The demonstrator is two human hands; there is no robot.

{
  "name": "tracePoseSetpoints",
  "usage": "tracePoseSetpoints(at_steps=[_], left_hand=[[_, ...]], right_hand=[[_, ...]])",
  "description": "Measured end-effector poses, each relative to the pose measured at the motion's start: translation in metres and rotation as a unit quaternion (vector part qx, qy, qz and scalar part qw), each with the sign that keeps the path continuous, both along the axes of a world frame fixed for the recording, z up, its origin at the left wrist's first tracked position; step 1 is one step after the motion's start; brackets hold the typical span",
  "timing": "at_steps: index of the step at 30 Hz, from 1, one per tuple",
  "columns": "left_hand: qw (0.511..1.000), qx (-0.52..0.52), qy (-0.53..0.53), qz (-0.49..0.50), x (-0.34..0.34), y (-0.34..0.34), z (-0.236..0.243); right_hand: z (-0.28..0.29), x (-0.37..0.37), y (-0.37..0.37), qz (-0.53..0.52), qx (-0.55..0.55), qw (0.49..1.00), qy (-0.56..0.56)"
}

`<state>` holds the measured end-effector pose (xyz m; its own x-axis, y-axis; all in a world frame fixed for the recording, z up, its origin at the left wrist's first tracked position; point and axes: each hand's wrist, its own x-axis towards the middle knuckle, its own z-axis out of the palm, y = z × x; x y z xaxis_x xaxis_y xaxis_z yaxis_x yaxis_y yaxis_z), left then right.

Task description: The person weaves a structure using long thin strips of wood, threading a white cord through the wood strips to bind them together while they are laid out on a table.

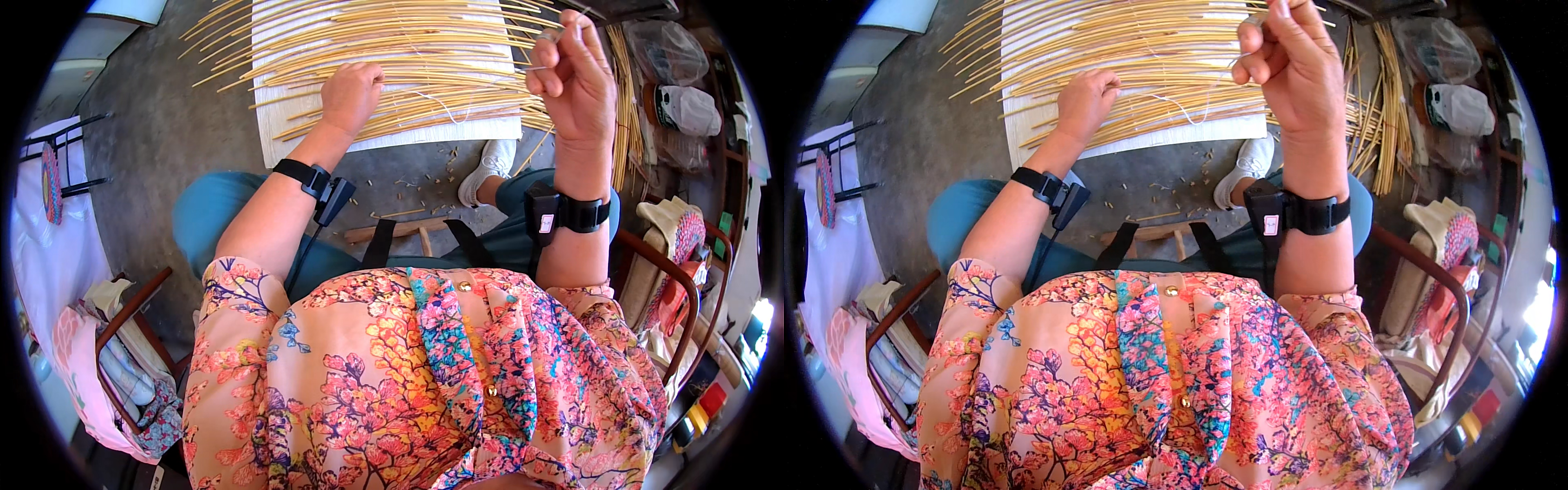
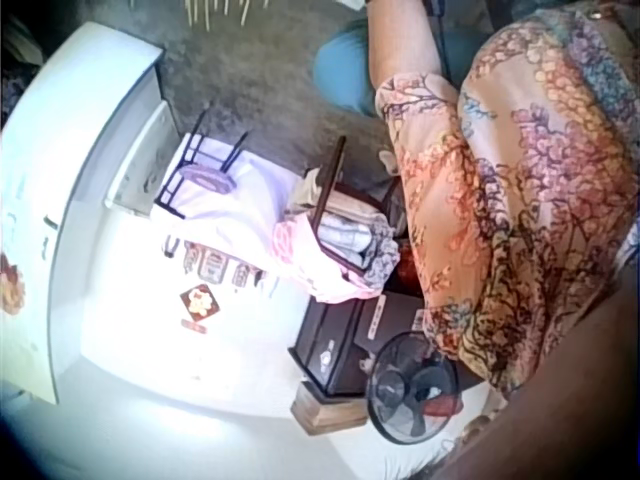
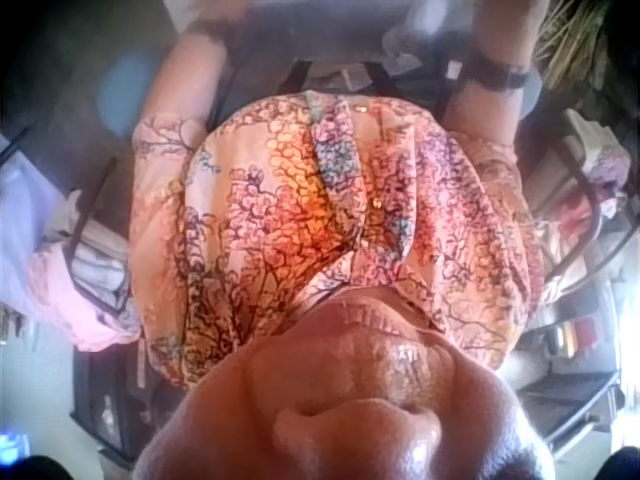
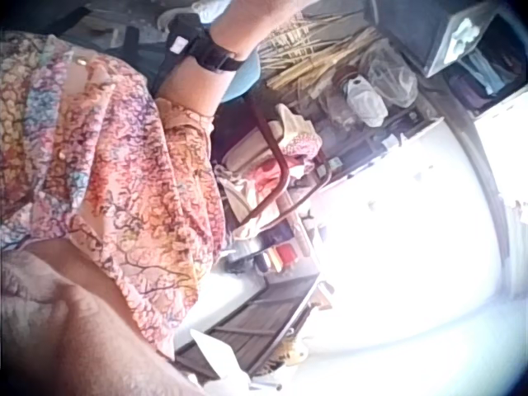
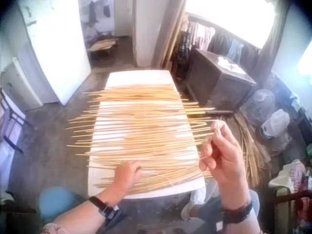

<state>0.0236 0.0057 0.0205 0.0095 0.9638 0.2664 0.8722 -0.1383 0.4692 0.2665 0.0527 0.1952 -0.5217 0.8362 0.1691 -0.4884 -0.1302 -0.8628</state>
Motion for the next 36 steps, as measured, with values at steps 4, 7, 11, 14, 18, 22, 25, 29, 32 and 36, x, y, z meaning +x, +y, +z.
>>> tracePoseSetpoints(at_steps=[4,7,11,14,18,22,25,29,32,36], left_hand=[[1.0,-0.013,0.028,-0.004,0.004,0.001,0.006],[0.998,0.012,0.054,-0.026,0.003,0.003,0.008],[0.989,0.052,0.113,-0.076,0.004,0.005,0.011],[0.986,0.049,0.136,-0.089,0.003,0.009,0.01],[0.984,0.045,0.145,-0.097,0.002,0.008,0.007],[0.983,0.021,0.145,-0.107,0.0,0.005,0.008],[0.985,-0.018,0.134,-0.104,0.002,0.005,0.019],[0.987,-0.099,0.078,-0.096,0.002,0.005,0.028],[0.992,-0.081,0.018,-0.1,-0.004,0.005,0.018],[0.991,-0.087,-0.037,-0.096,-0.008,0.008,0.012]], right_hand=[[-0.016,-0.005,0.002,-0.056,-0.041,0.994,-0.084],[-0.035,-0.019,0.001,-0.081,-0.093,0.978,-0.167],[-0.063,-0.045,-0.021,-0.048,-0.153,0.944,-0.288],[-0.095,-0.059,-0.032,-0.026,-0.2,0.923,-0.329],[-0.115,-0.068,-0.036,-0.019,-0.217,0.898,-0.383],[-0.134,-0.069,-0.032,-0.008,-0.201,0.893,-0.402],[-0.134,-0.069,-0.033,0.004,-0.192,0.891,-0.412],[-0.139,-0.07,-0.037,0.023,-0.188,0.88,-0.436],[-0.138,-0.073,-0.04,0.024,-0.184,0.875,-0.447],[-0.141,-0.073,-0.04,0.023,-0.182,0.874,-0.45]])
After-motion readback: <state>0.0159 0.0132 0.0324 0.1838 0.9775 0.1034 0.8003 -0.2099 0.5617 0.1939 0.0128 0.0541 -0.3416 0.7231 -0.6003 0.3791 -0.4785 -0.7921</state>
